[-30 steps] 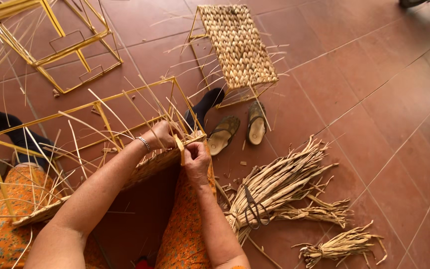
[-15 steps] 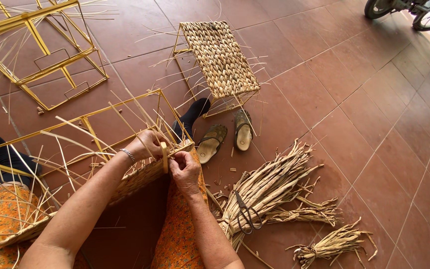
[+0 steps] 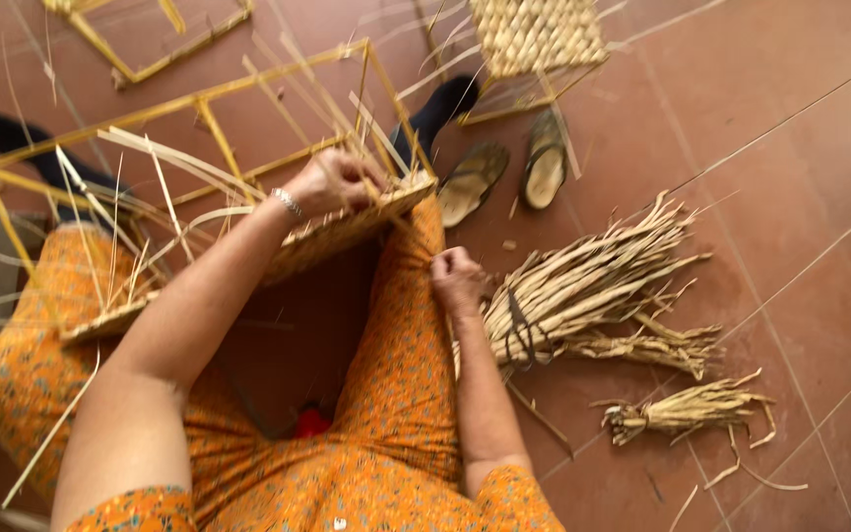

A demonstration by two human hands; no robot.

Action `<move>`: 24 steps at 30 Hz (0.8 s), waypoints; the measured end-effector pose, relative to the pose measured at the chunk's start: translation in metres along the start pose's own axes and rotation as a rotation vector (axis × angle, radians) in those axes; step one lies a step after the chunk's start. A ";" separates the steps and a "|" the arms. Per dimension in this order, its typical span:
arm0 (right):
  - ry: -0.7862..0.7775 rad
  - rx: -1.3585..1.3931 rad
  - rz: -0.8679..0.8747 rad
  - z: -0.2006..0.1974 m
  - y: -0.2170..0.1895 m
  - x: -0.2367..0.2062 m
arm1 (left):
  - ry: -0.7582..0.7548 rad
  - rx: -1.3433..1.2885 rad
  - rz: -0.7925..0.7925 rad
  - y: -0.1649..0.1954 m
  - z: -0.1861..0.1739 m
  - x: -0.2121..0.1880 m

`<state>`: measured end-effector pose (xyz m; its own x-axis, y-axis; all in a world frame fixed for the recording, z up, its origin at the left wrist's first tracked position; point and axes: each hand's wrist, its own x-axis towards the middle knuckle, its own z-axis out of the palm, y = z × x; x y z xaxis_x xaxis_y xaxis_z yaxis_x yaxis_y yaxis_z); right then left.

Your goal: The person sits on the floor weaving dried palm strips into a woven panel on a bamboo frame, tucking and tightening strips along the edge, occasionally cutting with scissors, and rotating the frame to continue weaving.

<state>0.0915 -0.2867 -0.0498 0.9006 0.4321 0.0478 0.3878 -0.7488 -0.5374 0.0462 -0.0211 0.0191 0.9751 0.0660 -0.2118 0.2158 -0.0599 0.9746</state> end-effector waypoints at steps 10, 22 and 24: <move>-0.163 -0.143 0.287 0.002 0.079 -0.013 | -0.089 0.180 -0.093 -0.015 -0.005 0.007; -0.034 0.660 -0.098 0.022 -0.037 0.020 | -0.014 0.430 0.077 -0.008 0.003 0.005; -0.066 0.657 -0.038 0.026 -0.041 0.020 | -0.005 0.463 0.120 -0.007 0.003 0.004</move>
<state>0.0888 -0.2344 -0.0486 0.8668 0.4974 0.0361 0.1996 -0.2796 -0.9391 0.0492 -0.0231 0.0116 0.9945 0.0267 -0.1008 0.1005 -0.5041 0.8578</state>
